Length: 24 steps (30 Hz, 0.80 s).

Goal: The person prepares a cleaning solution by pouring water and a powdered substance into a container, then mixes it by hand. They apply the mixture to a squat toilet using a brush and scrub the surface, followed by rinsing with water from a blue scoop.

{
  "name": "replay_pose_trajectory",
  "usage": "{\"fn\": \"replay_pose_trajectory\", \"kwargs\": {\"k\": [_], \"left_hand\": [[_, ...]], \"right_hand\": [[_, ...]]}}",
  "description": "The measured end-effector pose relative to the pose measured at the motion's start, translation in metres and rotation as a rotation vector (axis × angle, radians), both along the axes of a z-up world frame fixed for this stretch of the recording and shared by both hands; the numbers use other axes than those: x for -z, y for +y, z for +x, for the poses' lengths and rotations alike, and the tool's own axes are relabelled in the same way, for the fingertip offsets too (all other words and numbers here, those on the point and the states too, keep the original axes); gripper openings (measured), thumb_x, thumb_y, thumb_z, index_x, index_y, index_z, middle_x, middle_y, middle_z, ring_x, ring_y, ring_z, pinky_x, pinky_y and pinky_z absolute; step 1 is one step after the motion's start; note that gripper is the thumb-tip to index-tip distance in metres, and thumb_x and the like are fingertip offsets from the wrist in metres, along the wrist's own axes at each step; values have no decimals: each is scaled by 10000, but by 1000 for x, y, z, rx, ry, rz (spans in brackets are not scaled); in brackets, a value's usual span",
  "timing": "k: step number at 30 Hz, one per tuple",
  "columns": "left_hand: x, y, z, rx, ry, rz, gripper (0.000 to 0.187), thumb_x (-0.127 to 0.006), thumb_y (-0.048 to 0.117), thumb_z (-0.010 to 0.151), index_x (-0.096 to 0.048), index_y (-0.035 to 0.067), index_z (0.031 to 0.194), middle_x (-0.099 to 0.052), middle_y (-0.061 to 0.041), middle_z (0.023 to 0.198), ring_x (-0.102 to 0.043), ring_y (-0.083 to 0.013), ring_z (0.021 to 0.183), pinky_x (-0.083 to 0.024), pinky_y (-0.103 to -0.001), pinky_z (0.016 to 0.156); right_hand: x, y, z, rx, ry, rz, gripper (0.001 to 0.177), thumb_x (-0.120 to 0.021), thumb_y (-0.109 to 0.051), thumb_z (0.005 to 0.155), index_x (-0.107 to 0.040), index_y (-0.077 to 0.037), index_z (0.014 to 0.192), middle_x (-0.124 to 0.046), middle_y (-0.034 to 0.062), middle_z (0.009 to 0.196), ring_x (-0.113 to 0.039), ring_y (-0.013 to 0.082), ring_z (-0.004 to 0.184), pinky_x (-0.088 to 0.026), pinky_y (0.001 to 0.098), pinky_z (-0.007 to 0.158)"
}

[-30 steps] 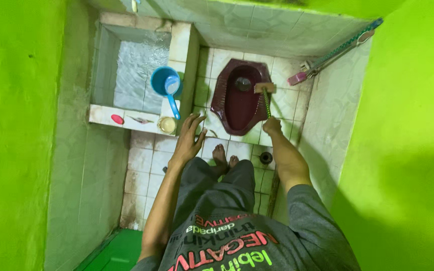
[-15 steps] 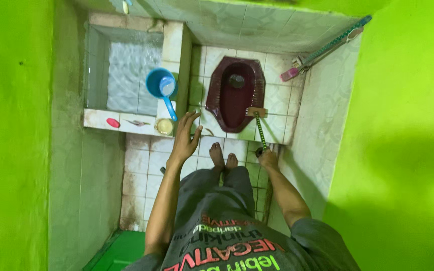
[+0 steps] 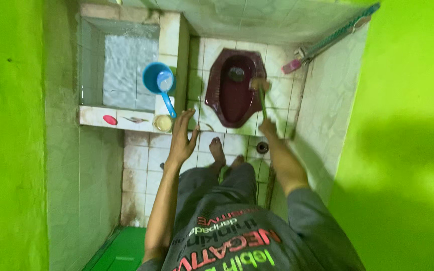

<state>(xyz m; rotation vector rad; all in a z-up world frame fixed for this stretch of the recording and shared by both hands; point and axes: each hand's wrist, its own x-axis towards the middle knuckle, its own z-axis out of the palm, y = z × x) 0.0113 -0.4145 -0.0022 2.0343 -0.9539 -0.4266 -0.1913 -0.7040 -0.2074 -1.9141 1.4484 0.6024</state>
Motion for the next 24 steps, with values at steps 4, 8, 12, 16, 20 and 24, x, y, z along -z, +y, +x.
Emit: {"fn": "replay_pose_trajectory", "kwargs": {"k": [4, 8, 12, 16, 20, 24], "left_hand": [[-9, -10, 1, -19, 42, 18, 574, -697, 129, 1059, -494, 52, 1591, -509, -228, 1634, -423, -451, 1566, -365, -542, 1269], [-6, -21, -3, -6, 40, -46, 560, -680, 127, 1064, -492, 47, 1586, -506, -230, 1630, -423, -449, 1573, -372, -534, 1281], [-7, -16, -10, -4, 45, -19, 547, -668, 141, 1072, -496, 48, 1582, -497, -241, 1634, -423, -446, 1565, -376, -532, 1274], [-2, -9, -9, -12, 2, 6, 547, -663, 140, 1079, -489, 42, 1588, -504, -238, 1644, -419, -451, 1574, -364, -541, 1280], [-3, -4, -12, -28, 16, 0, 549, -667, 141, 1073, -496, 45, 1585, -498, -244, 1638, -435, -448, 1560, -378, -537, 1266], [-8, -6, -9, -46, 15, -22, 554, -667, 144, 1066, -498, 40, 1583, -507, -245, 1634, -462, -446, 1543, -392, -531, 1255]], "right_hand": [[-17, 70, -54, -50, -21, 32, 461, -655, -187, 1007, -597, 25, 1412, -683, 334, 1316, -709, 466, 1219, -594, 517, 1049], [-14, 97, -79, -49, -20, 62, 467, -647, -182, 1009, -587, 18, 1427, -684, 336, 1312, -707, 470, 1217, -592, 521, 1050], [1, 51, -53, -38, -18, 20, 474, -638, -177, 1011, -578, 10, 1442, -685, 339, 1308, -706, 474, 1216, -589, 525, 1050], [11, -8, -12, -6, -3, 0, 481, -630, -172, 1014, -569, 3, 1457, -686, 342, 1305, -704, 478, 1215, -586, 530, 1050], [-7, -24, 9, -7, -23, -11, 489, -621, -167, 1016, -559, -4, 1472, -687, 344, 1301, -702, 482, 1214, -584, 534, 1050], [-17, 36, -26, -66, -56, 16, 497, -613, -162, 1018, -550, -12, 1488, -688, 347, 1297, -700, 486, 1213, -581, 539, 1050]]}}
